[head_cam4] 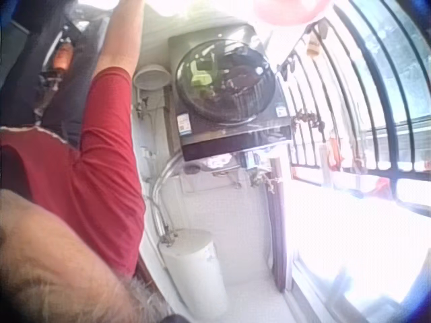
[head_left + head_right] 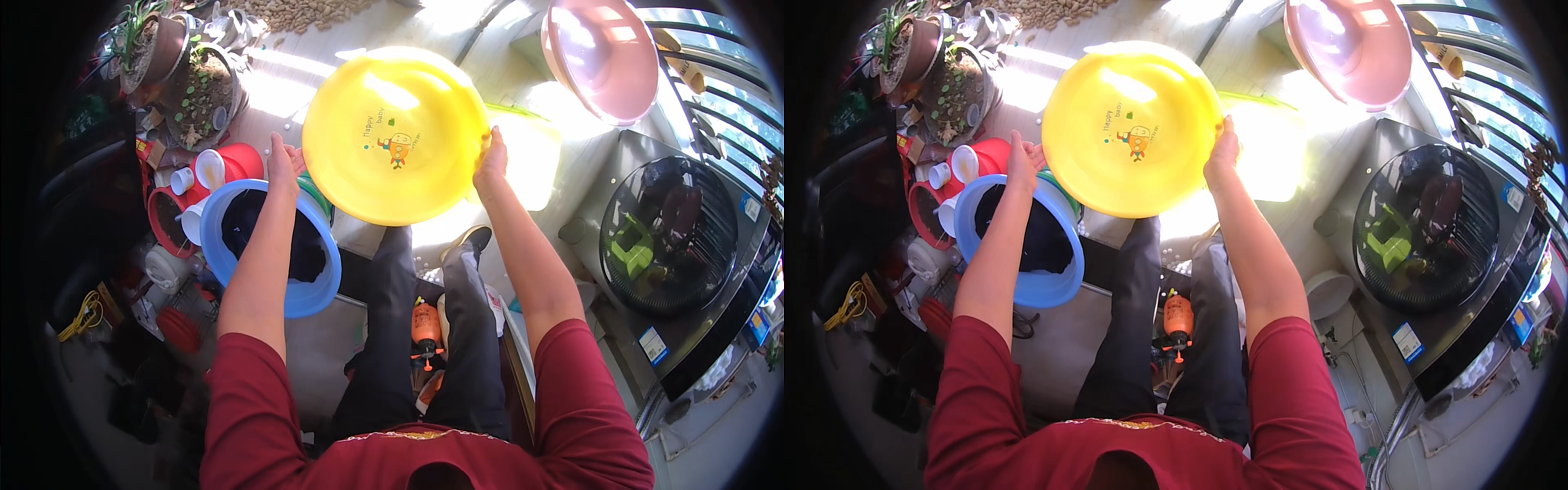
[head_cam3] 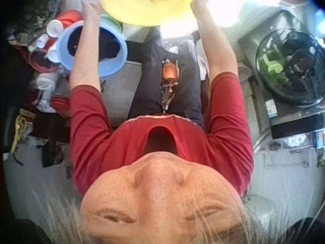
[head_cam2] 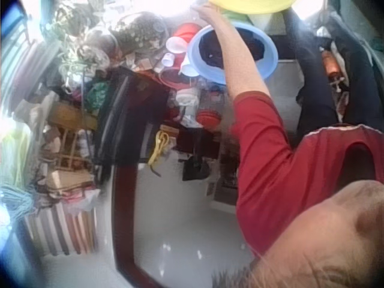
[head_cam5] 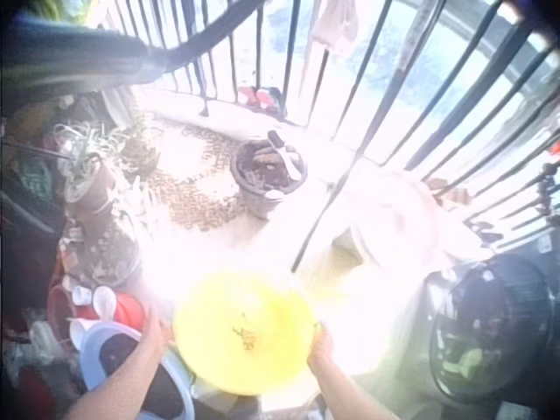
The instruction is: The person picks up several plastic basins of different colors from the floor, turns them over, and moves them to different locations near a washing machine.
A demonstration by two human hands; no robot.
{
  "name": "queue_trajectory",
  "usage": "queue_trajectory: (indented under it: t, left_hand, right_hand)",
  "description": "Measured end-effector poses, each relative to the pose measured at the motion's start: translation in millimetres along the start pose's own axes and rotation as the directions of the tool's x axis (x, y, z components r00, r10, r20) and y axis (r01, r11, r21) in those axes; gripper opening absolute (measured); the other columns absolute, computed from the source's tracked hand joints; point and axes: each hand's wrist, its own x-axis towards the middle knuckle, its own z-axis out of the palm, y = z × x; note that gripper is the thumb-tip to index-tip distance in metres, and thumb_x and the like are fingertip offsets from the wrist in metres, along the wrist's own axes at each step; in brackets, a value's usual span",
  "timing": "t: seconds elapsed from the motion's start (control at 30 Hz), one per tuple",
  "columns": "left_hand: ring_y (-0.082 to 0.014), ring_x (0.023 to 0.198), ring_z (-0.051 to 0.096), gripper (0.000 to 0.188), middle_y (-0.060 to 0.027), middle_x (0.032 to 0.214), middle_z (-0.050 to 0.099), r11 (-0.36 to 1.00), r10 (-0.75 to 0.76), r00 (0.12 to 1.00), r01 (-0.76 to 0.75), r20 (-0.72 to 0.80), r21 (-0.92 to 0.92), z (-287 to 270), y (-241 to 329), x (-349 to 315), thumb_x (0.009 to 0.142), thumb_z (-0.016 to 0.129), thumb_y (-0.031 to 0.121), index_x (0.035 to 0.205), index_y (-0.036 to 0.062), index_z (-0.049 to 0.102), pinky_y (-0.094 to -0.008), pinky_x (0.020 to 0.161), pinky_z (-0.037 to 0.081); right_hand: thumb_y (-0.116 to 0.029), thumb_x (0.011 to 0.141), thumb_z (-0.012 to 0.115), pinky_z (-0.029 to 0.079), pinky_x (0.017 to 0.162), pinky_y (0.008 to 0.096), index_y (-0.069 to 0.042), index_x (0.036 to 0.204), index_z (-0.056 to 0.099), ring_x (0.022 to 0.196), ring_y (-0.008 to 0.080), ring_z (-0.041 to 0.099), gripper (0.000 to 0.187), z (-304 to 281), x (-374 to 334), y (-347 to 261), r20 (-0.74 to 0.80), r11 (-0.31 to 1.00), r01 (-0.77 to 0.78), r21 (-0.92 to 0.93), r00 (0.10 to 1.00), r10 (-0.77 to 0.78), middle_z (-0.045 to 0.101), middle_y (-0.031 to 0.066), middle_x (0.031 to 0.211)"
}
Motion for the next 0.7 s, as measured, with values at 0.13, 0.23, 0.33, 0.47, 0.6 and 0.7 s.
queue_trajectory:
  t: [0.13, 0.23, 0.33, 0.47, 0.6, 0.7]
  left_hand:
    - [-0.0295, 0.093, 0.054, 0.045, -0.0208, 0.093, 0.057, 1.0, 0.005, 1.0, -0.006, -0.007, -0.01, 2, -10, 29, 0.084, 0.031, 0.052, 0.062, 0.0126, 0.035, -0.0376, 0.083, 0.039]
    - [-0.0256, 0.084, 0.058, 0.044, -0.02, 0.088, 0.058, 1.0, -0.007, 0.999, 0.007, -0.04, -0.006, 6, -13, 44, 0.084, 0.033, 0.05, 0.064, 0.0109, 0.037, -0.0346, 0.076, 0.043]
    - [-0.0245, 0.083, 0.057, 0.043, -0.0176, 0.087, 0.058, 0.997, -0.001, 1.0, 0.002, -0.016, 0.072, 14, -4, 40, 0.084, 0.035, 0.049, 0.068, 0.0092, 0.041, -0.0348, 0.077, 0.042]
    - [-0.0229, 0.107, 0.042, 0.047, -0.0122, 0.104, 0.051, 0.963, 0.109, 0.991, -0.086, -0.08, 0.257, 8, -11, 31, 0.084, 0.034, 0.049, 0.088, 0.005, 0.051, -0.0375, 0.086, 0.031]
    - [-0.0241, 0.108, 0.041, 0.041, -0.0127, 0.112, 0.046, 0.993, 0.117, 0.984, -0.113, -0.132, 0.04, -3, -26, -2, 0.084, 0.041, 0.042, 0.098, 0.0038, 0.049, -0.0367, 0.085, 0.033]
    - [-0.0213, 0.093, 0.051, 0.028, -0.0121, 0.105, 0.052, 0.996, 0.045, 0.996, -0.051, -0.074, -0.075, -7, -46, -52, 0.087, 0.042, 0.032, 0.091, 0.0048, 0.05, -0.0334, 0.08, 0.039]
  right_hand:
    - [-0.034, 0.085, 0.04, 0.041, 0.08, 0.0327, -0.001, 0.109, 0.043, 0.093, 0.0217, 0.051, 0.041, 30, 24, 5, -0.019, 0.993, 0.021, -0.112, 1.0, -0.023, 0.051, 0.0101, 0.106]
    - [-0.033, 0.085, 0.042, 0.039, 0.083, 0.0321, 0.0, 0.108, 0.046, 0.096, 0.0216, 0.05, 0.04, 29, 58, 12, -0.042, 0.986, 0.017, -0.167, 0.999, -0.025, 0.051, 0.0109, 0.108]
    - [-0.033, 0.084, 0.044, 0.038, 0.086, 0.0321, 0.0, 0.108, 0.047, 0.097, 0.0222, 0.049, 0.041, 17, 72, 7, -0.015, 0.947, -0.021, -0.321, 1.0, 0.017, 0.051, 0.0114, 0.109]
    - [-0.035, 0.082, 0.048, 0.038, 0.085, 0.0325, 0.0, 0.107, 0.048, 0.099, 0.0221, 0.048, 0.043, 7, 73, 2, 0.031, 0.451, 0.155, -0.879, 0.962, -0.27, 0.05, 0.012, 0.11]
    - [-0.046, 0.075, 0.054, 0.032, 0.091, 0.0336, -0.001, 0.113, 0.044, 0.109, 0.0232, 0.041, 0.059, -13, 76, -44, -0.041, 0.708, 0.226, -0.669, 0.94, -0.338, 0.046, 0.0127, 0.116]
    - [-0.047, 0.071, 0.06, 0.04, 0.081, 0.0396, -0.003, 0.124, 0.026, 0.101, 0.03, 0.043, 0.077, -50, 113, -104, -0.138, 0.976, 0.212, 0.048, 0.969, -0.204, 0.038, 0.0147, 0.115]
